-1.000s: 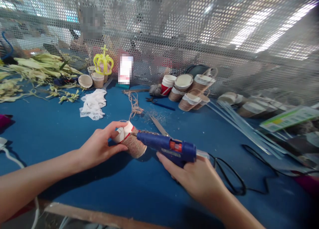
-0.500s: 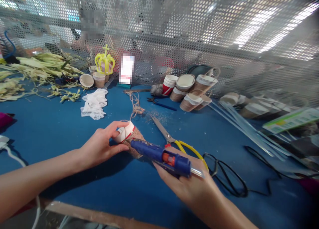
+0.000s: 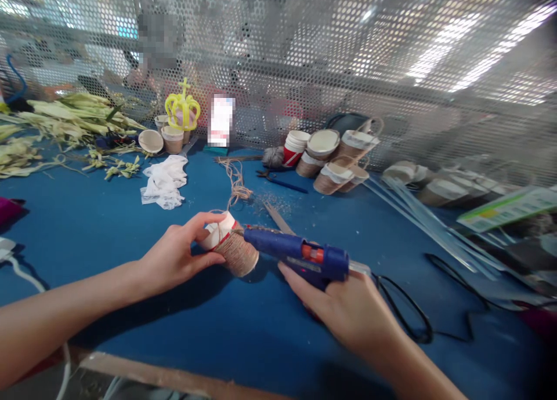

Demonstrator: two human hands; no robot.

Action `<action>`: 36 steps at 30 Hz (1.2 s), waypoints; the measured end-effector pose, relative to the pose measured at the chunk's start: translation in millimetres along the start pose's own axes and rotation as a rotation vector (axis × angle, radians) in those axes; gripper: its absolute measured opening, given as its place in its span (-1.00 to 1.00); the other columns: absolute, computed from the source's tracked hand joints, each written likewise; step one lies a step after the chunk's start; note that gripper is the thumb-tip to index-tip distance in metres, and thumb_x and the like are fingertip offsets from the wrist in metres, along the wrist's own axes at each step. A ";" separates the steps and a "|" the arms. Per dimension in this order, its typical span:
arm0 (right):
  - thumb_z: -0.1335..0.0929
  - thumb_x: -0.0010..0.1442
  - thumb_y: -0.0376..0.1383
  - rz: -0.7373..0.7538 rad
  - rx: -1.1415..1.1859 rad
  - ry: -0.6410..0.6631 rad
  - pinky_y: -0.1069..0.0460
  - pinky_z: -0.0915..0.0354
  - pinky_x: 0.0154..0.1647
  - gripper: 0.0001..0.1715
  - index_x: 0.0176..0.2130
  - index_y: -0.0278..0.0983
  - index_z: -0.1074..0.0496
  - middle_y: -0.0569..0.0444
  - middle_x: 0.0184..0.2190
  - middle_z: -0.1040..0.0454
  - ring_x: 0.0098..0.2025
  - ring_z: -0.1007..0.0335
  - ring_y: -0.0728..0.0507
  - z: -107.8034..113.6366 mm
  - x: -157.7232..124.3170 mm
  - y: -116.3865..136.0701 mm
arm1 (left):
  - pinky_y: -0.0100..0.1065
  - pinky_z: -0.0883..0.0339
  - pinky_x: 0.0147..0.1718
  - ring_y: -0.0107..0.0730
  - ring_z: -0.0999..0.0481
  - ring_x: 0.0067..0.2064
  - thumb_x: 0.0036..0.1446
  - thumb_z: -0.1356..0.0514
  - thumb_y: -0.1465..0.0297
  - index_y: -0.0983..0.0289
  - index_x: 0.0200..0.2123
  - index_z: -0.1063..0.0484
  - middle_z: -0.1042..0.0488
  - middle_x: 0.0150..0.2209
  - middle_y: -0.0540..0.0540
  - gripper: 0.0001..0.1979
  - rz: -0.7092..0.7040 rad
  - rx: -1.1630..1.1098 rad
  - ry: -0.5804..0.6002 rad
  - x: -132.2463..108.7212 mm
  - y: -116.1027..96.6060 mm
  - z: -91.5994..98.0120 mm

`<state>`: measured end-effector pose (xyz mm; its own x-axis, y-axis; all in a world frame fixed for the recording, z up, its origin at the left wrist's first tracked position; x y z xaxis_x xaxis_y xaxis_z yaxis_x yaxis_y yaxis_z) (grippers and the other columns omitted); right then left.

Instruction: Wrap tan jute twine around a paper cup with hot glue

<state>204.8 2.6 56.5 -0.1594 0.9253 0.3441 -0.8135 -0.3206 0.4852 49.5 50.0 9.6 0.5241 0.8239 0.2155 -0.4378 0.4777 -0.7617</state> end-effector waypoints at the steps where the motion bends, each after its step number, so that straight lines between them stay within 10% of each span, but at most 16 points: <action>1: -0.22 0.06 -0.26 -0.007 0.002 -0.001 0.07 -0.28 -0.58 -0.76 -0.48 -0.21 -0.45 0.14 -0.77 -0.35 -0.62 -0.37 -0.09 0.9 0.7 -0.9 | -0.28 -0.33 -0.22 -0.31 -0.52 -0.30 0.01 -0.19 0.37 0.22 0.03 -0.13 -0.55 -0.38 0.01 -0.51 0.011 0.002 0.003 0.1 0.6 -0.3; 15: -0.26 0.04 -0.21 -0.235 0.043 0.109 0.09 -0.20 -0.69 -0.76 -0.51 -0.29 -0.41 0.14 -0.75 -0.33 -0.73 -0.21 -0.02 -5.8 7.9 -24.5 | -0.25 -0.31 -0.22 -0.28 -0.52 -0.29 0.00 -0.18 0.36 0.20 0.02 -0.14 -0.54 -0.34 0.03 -0.51 0.100 -0.010 0.009 -0.5 9.2 -2.1; 36: -0.23 0.03 -0.36 -0.148 0.074 0.102 0.11 -0.32 -0.55 -0.77 -0.53 -0.26 -0.44 0.09 -0.65 -0.45 -0.63 -0.35 -0.03 3.5 9.6 3.8 | -0.26 -0.33 -0.22 -0.30 -0.51 -0.32 0.02 -0.17 0.34 0.21 0.02 -0.14 -0.54 -0.40 0.02 -0.52 0.056 -0.025 0.008 1.0 6.4 -4.5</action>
<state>202.2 9.6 64.5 -0.1000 0.9780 0.1828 -0.7898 -0.1898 0.5832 50.5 52.6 2.1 0.5053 0.8466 0.1672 -0.4482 0.4231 -0.7875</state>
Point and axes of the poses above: each hand's wrist, its own x-axis towards the middle knuckle, its own z-axis out of the back of the hand, y = z × x, the point moved 10 cm from there along x, towards the middle knuckle
